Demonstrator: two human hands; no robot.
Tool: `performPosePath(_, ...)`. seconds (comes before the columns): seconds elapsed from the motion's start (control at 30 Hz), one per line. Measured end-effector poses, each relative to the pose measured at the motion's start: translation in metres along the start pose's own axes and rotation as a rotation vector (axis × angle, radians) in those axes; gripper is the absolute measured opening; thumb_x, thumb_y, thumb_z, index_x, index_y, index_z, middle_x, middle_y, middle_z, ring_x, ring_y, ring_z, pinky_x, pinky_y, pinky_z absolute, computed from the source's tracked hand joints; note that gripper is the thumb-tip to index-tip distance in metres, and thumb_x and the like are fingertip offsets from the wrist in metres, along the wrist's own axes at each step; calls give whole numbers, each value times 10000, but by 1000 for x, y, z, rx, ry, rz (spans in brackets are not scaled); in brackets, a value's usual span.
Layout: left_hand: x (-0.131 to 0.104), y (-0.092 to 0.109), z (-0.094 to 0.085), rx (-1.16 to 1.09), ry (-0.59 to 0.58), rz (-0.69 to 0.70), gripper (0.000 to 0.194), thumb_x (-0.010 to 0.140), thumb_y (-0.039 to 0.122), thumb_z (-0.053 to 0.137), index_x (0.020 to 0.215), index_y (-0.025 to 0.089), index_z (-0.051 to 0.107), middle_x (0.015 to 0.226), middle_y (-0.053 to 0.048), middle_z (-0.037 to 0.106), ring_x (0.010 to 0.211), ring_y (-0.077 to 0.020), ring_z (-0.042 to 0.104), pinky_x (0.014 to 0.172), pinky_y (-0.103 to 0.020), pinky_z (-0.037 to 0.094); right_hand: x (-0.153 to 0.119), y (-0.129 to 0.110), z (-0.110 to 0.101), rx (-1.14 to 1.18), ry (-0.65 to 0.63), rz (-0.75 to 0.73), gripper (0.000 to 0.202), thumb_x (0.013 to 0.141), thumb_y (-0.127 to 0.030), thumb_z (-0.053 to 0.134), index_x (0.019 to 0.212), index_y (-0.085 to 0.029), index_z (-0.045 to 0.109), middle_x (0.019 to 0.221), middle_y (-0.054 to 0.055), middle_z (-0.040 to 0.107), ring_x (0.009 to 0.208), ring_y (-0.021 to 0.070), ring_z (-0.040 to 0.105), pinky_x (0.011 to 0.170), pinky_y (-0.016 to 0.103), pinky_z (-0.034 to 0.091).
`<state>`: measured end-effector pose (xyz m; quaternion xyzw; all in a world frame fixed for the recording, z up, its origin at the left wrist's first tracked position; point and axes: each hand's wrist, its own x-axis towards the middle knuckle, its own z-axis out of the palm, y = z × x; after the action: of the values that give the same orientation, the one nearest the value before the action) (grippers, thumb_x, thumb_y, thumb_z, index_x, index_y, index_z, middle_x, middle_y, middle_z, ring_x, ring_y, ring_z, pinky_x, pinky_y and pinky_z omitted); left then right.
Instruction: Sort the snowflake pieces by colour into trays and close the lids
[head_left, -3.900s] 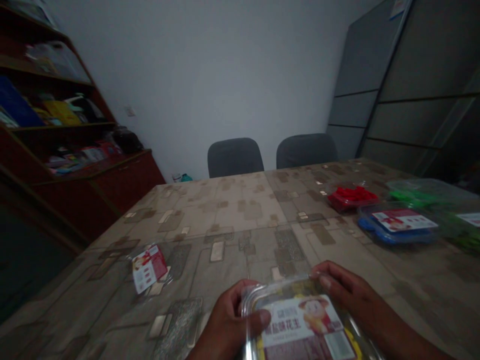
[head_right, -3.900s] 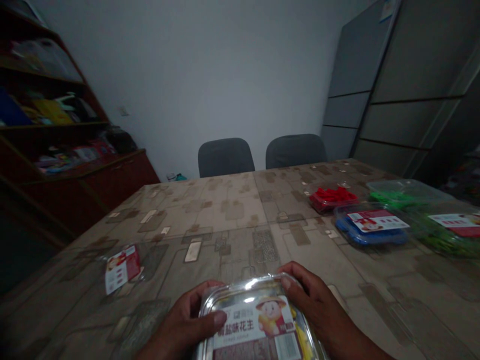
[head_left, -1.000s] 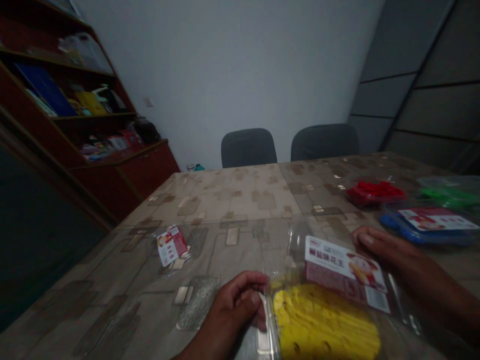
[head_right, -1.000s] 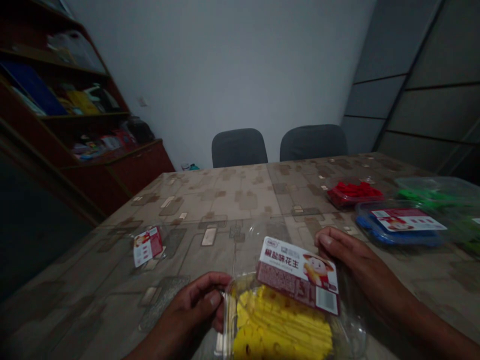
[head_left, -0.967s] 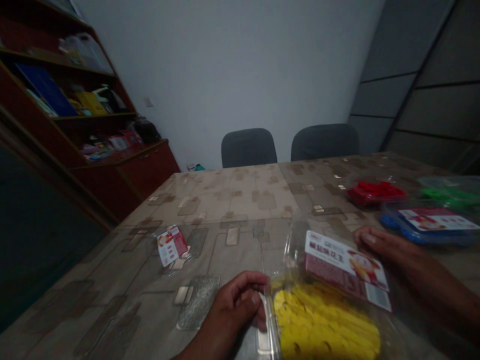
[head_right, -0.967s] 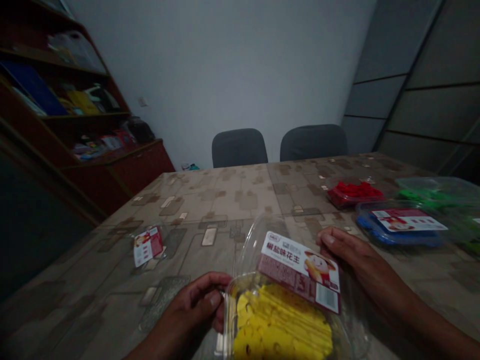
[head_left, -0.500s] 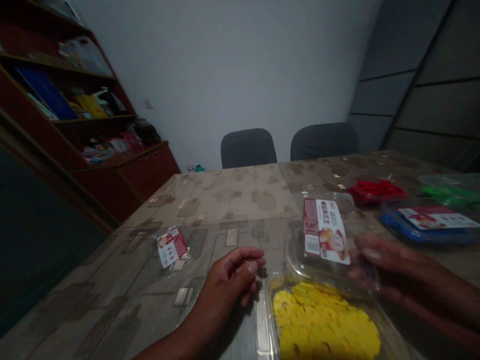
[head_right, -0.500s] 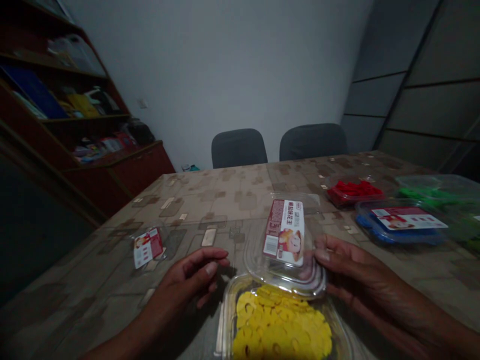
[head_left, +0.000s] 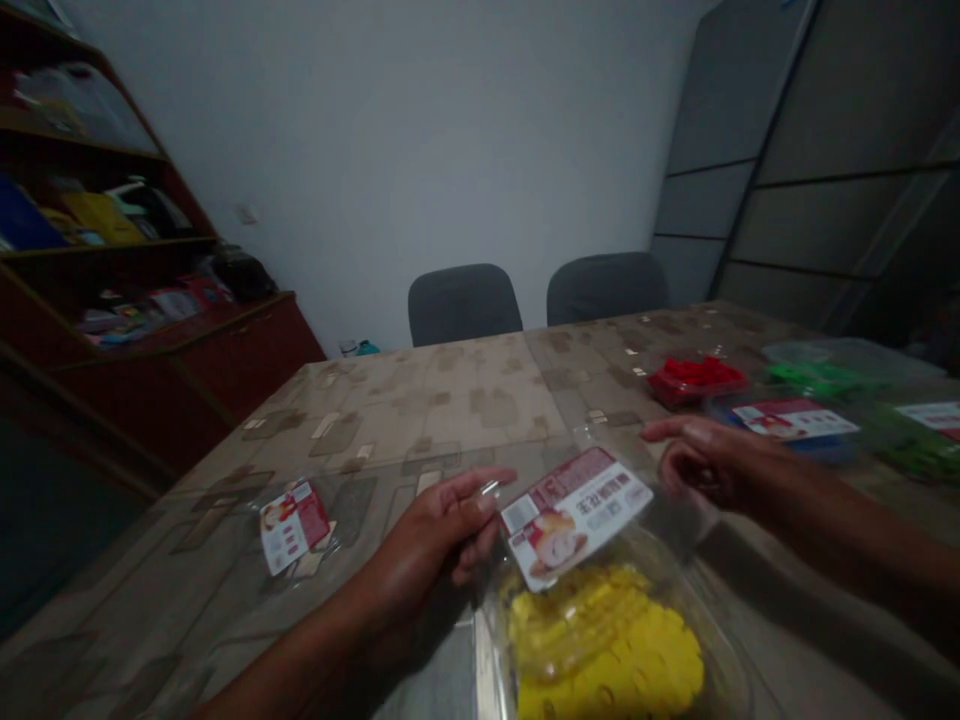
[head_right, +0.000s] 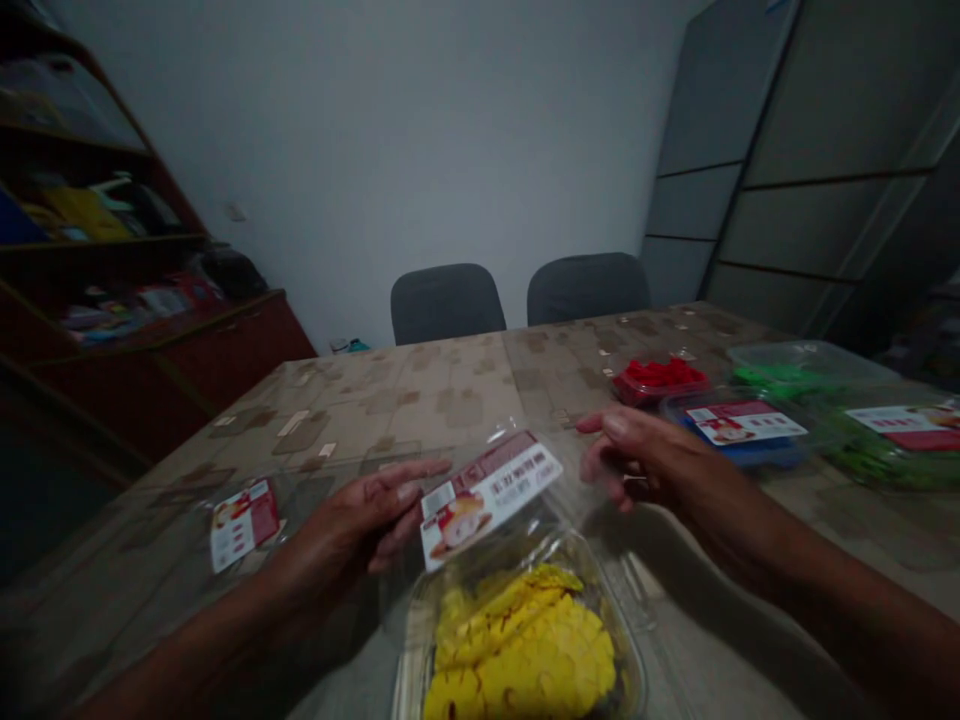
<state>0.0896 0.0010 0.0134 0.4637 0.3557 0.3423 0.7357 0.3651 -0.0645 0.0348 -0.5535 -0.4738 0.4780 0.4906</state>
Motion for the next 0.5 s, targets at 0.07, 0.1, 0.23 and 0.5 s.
performPosePath(0.07,-3,-7,-6,30,-34,-65,421,801,343,731,1136,105,641,494,79,472,399,-38,298,384,-146,198,-2,11,-3,-81,-11,57,422,838,-591,576,1044,-228,632,695,14,619,577,158,540,507,260,434)
performPosePath(0.1,-5,-11,-8,49,-43,-90,439,794,356,738,1146,113,638,507,76,483,394,-37,298,380,-150,187,-4,19,-2,-106,-36,79,430,824,-589,601,1052,-226,621,658,-2,593,554,146,519,487,246,402)
performPosePath(0.23,-11,-20,-10,176,-33,-145,458,754,412,774,1115,143,688,688,-2,618,487,-68,449,445,-175,291,-17,48,9,-100,-86,132,407,831,-555,621,1063,-224,570,542,-68,480,464,102,426,439,208,287)
performPosePath(0.5,-16,-26,-14,359,-32,-89,444,699,442,799,1044,168,742,1004,-113,738,916,-252,639,815,-338,447,-28,64,7,-270,-104,124,250,871,-483,566,832,-240,521,574,-59,501,509,113,420,473,225,273)
